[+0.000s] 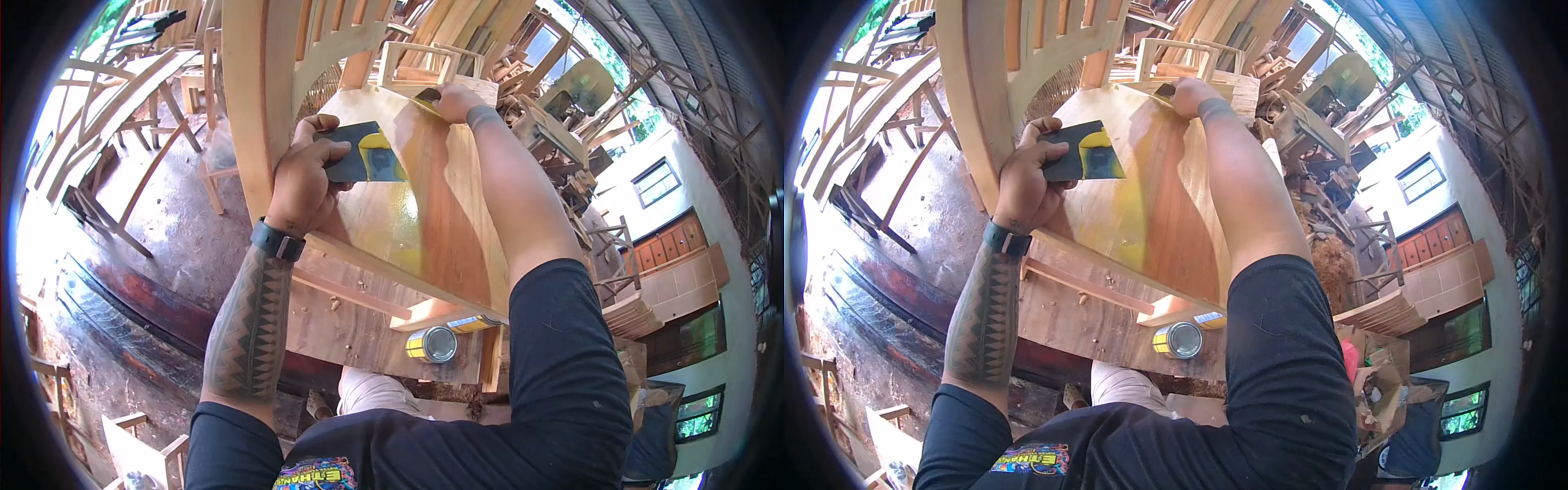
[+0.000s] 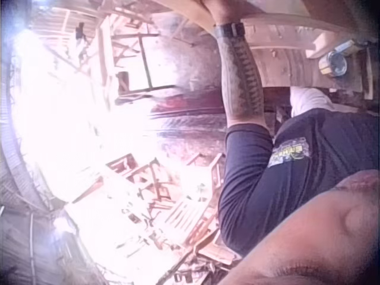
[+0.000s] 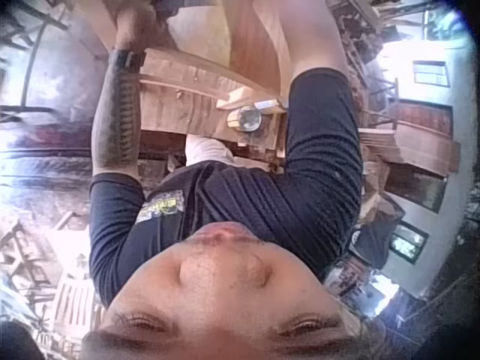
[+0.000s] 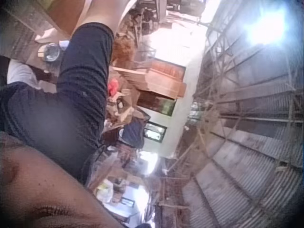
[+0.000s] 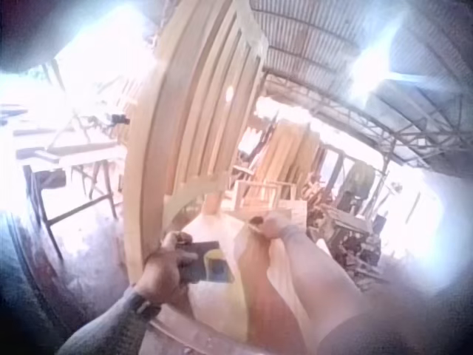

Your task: The person sands the wooden surfaces of a chair using a piece of sandpaper, focusing on the seat edges, back slats, and leg joints.

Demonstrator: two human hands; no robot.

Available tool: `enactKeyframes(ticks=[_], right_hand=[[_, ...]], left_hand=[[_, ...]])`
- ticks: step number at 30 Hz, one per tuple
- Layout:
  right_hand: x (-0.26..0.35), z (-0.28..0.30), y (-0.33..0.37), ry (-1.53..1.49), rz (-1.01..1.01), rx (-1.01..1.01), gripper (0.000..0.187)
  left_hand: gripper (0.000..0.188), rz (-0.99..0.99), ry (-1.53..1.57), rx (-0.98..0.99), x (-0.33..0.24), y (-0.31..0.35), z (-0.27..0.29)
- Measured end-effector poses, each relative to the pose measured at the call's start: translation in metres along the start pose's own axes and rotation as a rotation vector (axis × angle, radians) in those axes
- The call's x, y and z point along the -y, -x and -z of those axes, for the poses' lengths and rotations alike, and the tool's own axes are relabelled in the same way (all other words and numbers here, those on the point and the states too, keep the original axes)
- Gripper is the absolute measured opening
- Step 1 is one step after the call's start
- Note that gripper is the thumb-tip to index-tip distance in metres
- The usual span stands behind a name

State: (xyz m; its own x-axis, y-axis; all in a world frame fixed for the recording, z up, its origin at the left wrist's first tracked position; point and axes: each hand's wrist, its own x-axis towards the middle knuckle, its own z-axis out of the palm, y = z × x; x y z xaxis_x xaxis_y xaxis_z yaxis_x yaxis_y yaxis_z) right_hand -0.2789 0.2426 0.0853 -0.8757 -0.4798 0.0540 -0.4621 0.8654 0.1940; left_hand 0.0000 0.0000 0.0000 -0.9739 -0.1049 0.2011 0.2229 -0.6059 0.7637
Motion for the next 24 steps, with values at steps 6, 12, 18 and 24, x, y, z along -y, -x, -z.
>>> enactKeyframes(ticks=[6, 12, 18, 24], right_hand=[[-0.007, -0.008, -0.017, 0.035, 0.004, -0.016, 0.046], [-0.009, -0.016, -0.009, 0.029, 0.037, -0.019, 0.044], [0.023, 0.001, 0.022, 0.000, 0.118, 0.082, 0.052], [0.065, 0.023, 0.100, -0.197, 0.259, 0.133, 0.049]], left_hand=[[0.037, -0.016, -0.014, 0.005, -0.006, -0.005, 0.002], [0.037, -0.010, -0.004, -0.002, 0.000, -0.003, 0.000], [0.037, 0.012, 0.028, -0.033, 0.001, 0.000, -0.005], [0.035, -0.025, 0.019, 0.052, 0.002, 0.004, 0.014]])
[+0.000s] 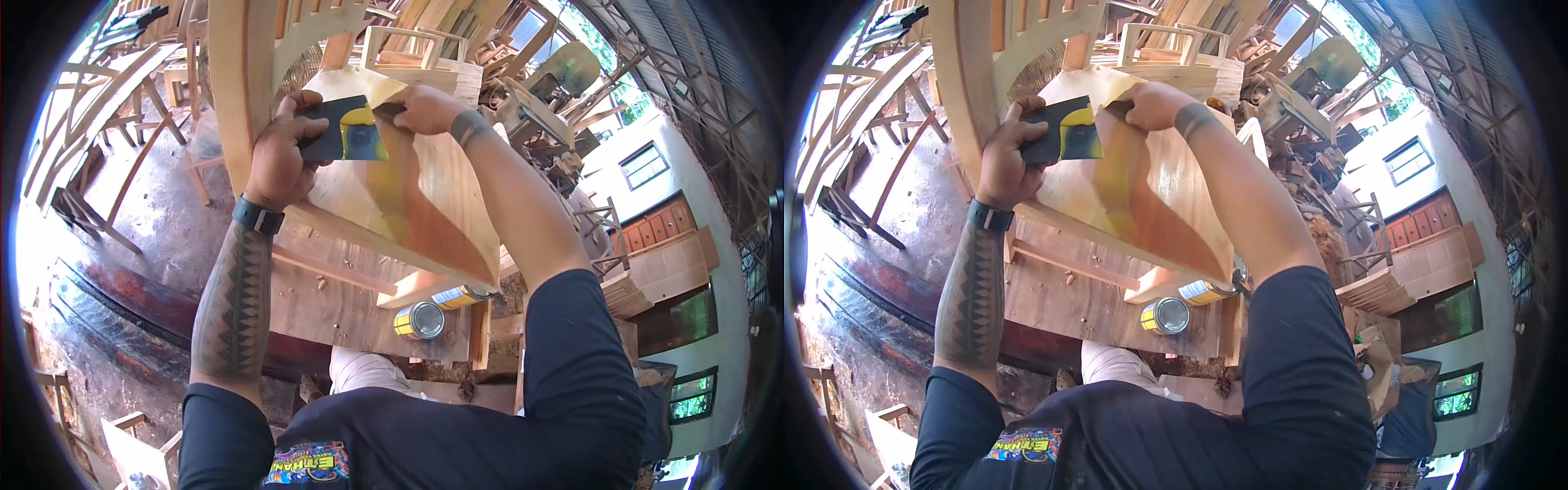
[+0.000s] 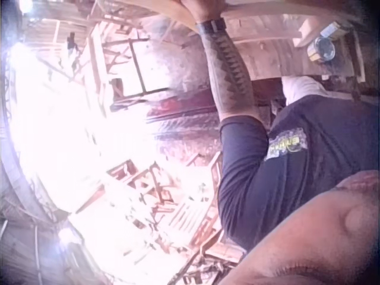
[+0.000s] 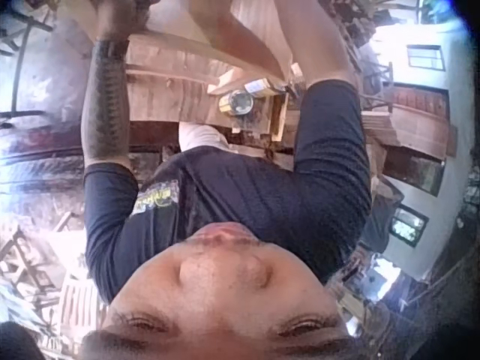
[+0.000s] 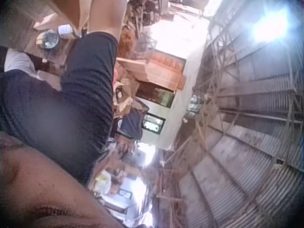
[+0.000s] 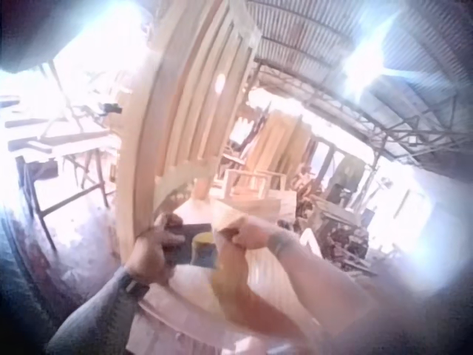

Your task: The person sands the wooden surfaces of a chair using a piece of sandpaper, focusing on the seat edges, back slats, and leg joints.

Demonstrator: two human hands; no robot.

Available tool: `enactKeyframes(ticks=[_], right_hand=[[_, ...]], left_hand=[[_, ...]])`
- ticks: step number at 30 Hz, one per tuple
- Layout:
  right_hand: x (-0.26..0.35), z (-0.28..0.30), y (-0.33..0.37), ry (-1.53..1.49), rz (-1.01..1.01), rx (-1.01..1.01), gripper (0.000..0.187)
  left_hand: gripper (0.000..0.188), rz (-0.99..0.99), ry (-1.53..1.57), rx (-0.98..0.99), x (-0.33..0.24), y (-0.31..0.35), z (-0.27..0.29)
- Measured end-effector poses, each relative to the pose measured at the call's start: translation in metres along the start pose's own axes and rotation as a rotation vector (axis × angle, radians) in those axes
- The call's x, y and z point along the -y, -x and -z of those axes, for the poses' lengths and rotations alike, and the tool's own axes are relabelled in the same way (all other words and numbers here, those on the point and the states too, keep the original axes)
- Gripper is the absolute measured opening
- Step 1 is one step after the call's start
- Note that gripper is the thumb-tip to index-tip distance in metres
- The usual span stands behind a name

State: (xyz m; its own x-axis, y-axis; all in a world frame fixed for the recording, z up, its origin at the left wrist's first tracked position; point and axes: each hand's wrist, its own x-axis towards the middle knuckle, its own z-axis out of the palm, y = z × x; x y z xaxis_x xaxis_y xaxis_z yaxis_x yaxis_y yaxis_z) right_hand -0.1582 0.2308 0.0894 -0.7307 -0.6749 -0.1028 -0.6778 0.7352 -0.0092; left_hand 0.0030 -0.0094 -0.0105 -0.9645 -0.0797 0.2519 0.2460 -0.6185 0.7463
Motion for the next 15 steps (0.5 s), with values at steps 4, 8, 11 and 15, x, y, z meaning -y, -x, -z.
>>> enactKeyframes(ticks=[4, 8, 11, 15], right_hand=[[0.074, 0.002, 0.056, -0.033, 0.051, 0.029, 0.043], [0.095, -0.018, 0.118, 0.002, 0.290, -0.115, 0.033], [0.118, -0.029, 0.152, -0.111, 0.360, -0.147, 0.033], [0.125, -0.030, 0.200, -0.102, 0.368, -0.139, 0.036]], left_hand=[[0.039, -0.370, -0.444, 0.103, -0.001, 0.031, 0.007], [0.043, -0.086, 0.143, 0.079, -0.017, 0.105, -0.013], [0.046, -0.078, 0.166, -0.028, -0.016, 0.156, 0.012], [0.046, 0.036, 0.062, -0.101, -0.004, 0.213, 0.059]])
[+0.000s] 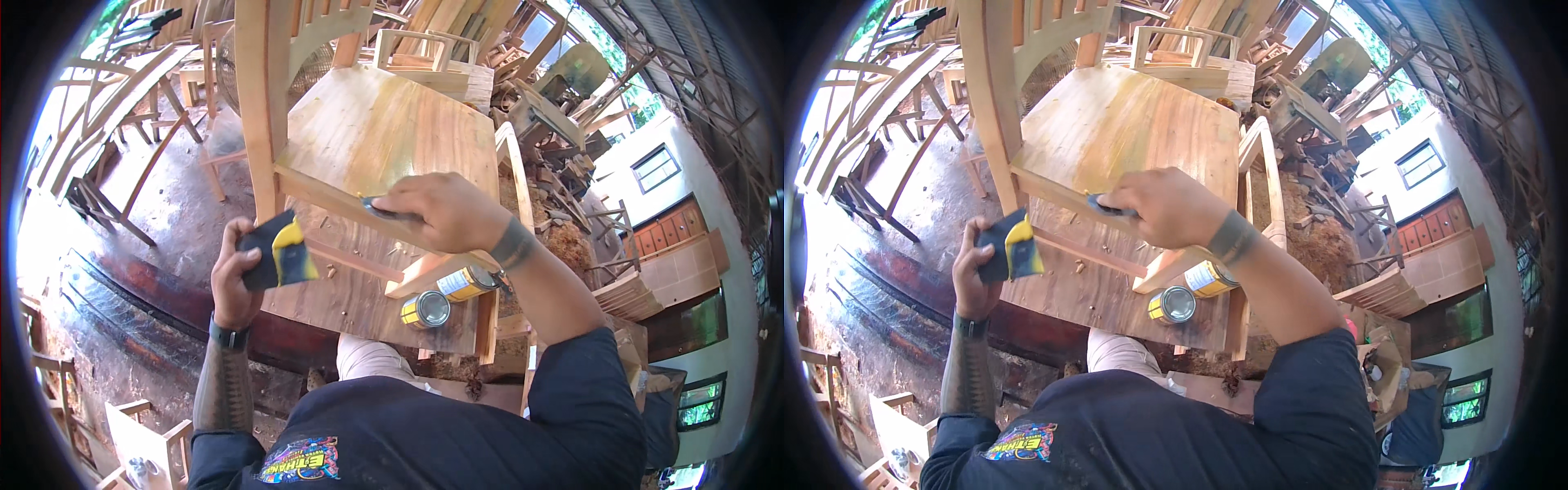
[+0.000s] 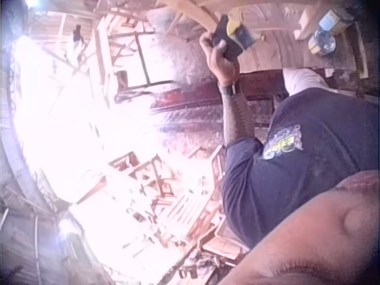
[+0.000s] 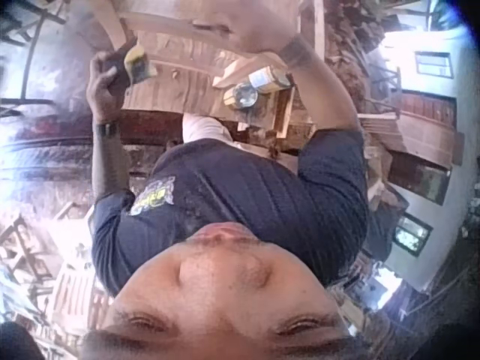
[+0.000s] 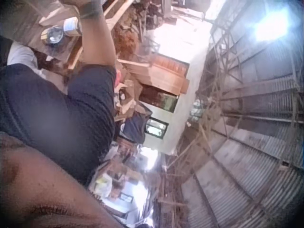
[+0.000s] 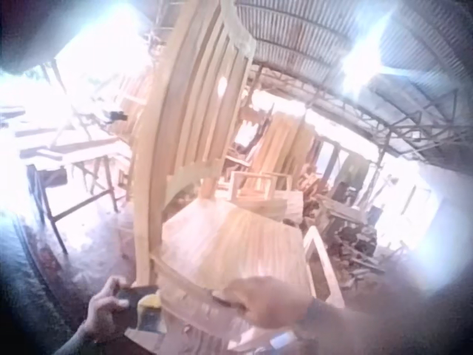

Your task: The person sands the wooden surfaces of a chair using a piece of sandpaper, focusing on the seat edges, back slats, and leg joints.

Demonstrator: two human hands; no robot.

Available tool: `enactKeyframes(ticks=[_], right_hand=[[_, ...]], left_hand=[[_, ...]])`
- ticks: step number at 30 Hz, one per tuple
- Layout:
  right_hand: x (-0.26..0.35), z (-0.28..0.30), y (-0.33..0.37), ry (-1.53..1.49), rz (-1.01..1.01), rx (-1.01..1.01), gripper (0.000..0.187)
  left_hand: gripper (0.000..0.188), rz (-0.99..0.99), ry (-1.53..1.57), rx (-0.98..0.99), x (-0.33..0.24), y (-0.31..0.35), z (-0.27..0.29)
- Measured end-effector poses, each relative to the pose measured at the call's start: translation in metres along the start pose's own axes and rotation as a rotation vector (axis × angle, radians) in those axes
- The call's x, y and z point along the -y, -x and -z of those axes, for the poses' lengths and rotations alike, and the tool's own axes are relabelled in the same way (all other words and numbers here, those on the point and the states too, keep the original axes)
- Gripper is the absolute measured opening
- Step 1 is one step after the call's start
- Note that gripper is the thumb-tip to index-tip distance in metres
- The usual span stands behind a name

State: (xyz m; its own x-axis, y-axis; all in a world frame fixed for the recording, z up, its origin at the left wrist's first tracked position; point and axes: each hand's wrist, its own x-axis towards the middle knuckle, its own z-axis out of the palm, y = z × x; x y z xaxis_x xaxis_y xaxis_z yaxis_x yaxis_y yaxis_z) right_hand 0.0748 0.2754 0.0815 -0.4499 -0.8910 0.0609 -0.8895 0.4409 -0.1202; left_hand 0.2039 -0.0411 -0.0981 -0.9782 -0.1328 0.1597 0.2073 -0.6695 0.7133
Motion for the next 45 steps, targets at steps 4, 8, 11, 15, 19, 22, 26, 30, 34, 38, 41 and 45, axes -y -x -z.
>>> enactKeyframes(ticks=[4, 8, 11, 15, 19, 22, 26, 30, 34, 38, 41, 45], right_hand=[[0.010, 0.011, 0.026, -0.013, 0.007, 0.053, 0.037], [-0.013, 0.036, 0.040, -0.245, 0.014, 0.175, 0.036], [-0.050, 0.051, 0.031, -0.128, -0.226, 0.055, 0.036], [-0.124, 0.036, 0.005, 0.187, -0.408, -0.023, 0.036], [-0.058, 0.046, -0.023, 0.010, -0.352, 0.148, 0.037], [-0.020, 0.037, -0.006, -0.034, -0.204, 0.169, 0.037], [0.006, 0.035, 0.039, -0.031, -0.192, 0.229, 0.036], [0.026, 0.040, 0.092, -0.074, -0.135, 0.188, 0.036], [0.039, 0.043, 0.128, -0.328, -0.159, -0.118, 0.032], [0.037, 0.010, 0.189, -0.547, -0.454, -0.329, 0.033], [0.045, -0.033, 0.216, -0.726, -0.398, -0.397, 0.031], [0.047, -0.060, 0.209, -0.965, -0.305, -0.344, 0.031]], left_hand=[[0.047, 0.034, -0.054, -0.168, 0.005, 0.050, 0.045], [0.051, 0.101, -0.145, -0.303, -0.007, 0.068, 0.062], [0.057, 0.125, -0.258, -0.264, -0.028, 0.051, 0.062], [0.040, 0.086, -0.168, -0.482, -0.038, 0.011, 0.069], [0.010, 0.073, 0.009, -0.599, -0.047, 0.004, 0.139], [0.015, -0.039, 0.147, -0.691, -0.044, -0.019, 0.162], [0.030, -0.023, 0.181, -0.665, -0.017, -0.070, 0.141], [0.046, 0.050, 0.124, -0.681, 0.015, -0.123, 0.140], [0.048, -0.057, 0.034, -0.645, 0.043, -0.171, 0.173], [0.050, -0.074, 0.045, -0.583, 0.094, -0.200, 0.185], [0.059, -0.162, -0.111, -0.641, 0.123, -0.205, 0.173], [0.060, -0.228, -0.397, -0.753, 0.107, -0.202, 0.189]])
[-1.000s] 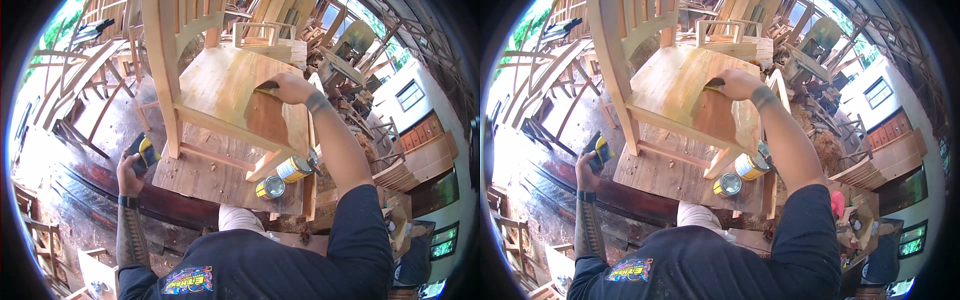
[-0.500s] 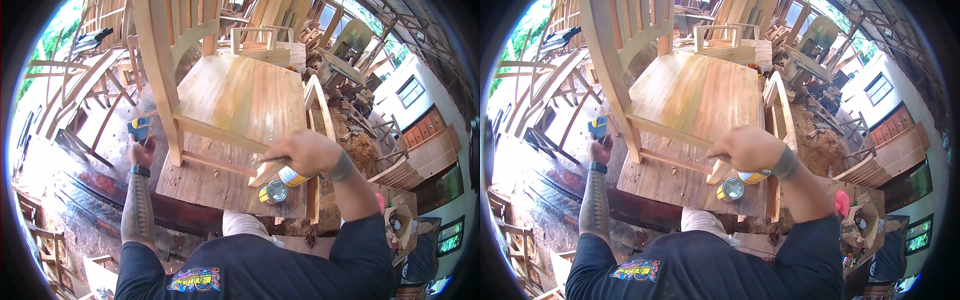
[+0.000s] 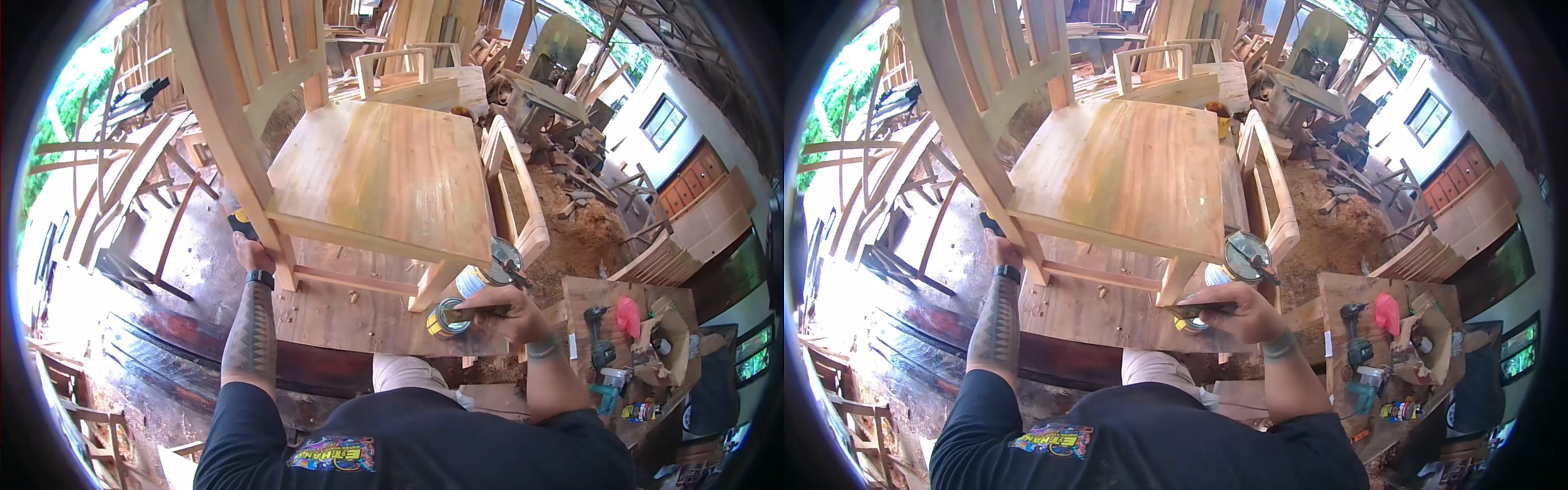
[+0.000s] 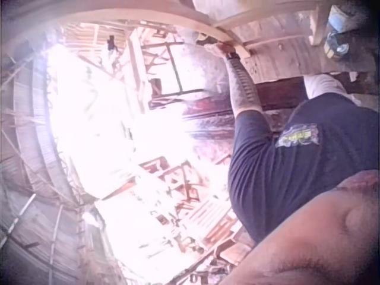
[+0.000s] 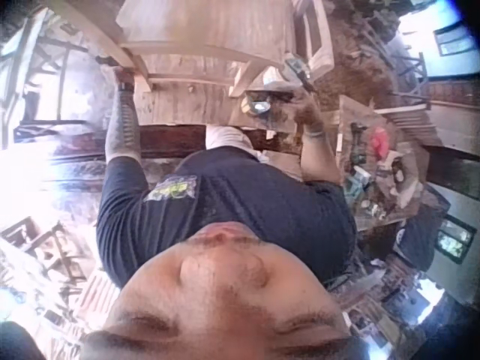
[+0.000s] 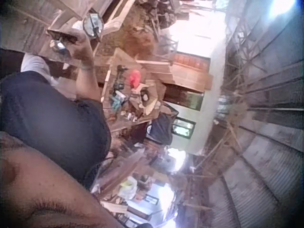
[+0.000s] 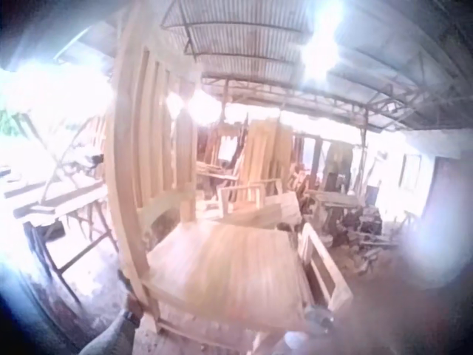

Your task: The person sands the wooden surfaces of a chair using a piece of sandpaper, focusing on the seat edges, back slats, and leg joints.

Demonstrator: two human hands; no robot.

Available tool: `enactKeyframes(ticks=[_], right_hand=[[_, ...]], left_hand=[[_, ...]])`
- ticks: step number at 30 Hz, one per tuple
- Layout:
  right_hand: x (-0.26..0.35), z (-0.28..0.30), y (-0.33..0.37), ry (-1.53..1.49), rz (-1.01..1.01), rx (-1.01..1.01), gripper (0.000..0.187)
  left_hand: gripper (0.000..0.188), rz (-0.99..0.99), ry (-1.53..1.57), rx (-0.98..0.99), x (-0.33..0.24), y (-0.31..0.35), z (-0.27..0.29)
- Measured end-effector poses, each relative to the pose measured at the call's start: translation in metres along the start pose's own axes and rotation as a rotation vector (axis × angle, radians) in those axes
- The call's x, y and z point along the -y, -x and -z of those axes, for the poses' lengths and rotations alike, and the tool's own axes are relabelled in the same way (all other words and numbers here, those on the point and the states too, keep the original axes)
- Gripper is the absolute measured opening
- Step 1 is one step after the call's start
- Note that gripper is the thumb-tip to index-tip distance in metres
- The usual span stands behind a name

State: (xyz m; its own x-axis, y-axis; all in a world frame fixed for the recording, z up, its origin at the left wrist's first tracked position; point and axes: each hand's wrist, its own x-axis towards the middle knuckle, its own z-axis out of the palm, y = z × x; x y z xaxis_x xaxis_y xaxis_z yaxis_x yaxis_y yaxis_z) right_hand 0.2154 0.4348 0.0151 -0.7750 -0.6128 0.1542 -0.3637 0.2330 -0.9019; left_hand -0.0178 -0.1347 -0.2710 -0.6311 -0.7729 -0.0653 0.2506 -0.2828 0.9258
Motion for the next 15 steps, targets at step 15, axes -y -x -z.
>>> enactKeyframes(ticks=[15], right_hand=[[-0.094, -0.025, -0.025, -0.007, -0.044, -0.034, 0.035]], left_hand=[[0.042, 0.073, 0.182, 0.043, -0.044, 0.073, -0.009]])
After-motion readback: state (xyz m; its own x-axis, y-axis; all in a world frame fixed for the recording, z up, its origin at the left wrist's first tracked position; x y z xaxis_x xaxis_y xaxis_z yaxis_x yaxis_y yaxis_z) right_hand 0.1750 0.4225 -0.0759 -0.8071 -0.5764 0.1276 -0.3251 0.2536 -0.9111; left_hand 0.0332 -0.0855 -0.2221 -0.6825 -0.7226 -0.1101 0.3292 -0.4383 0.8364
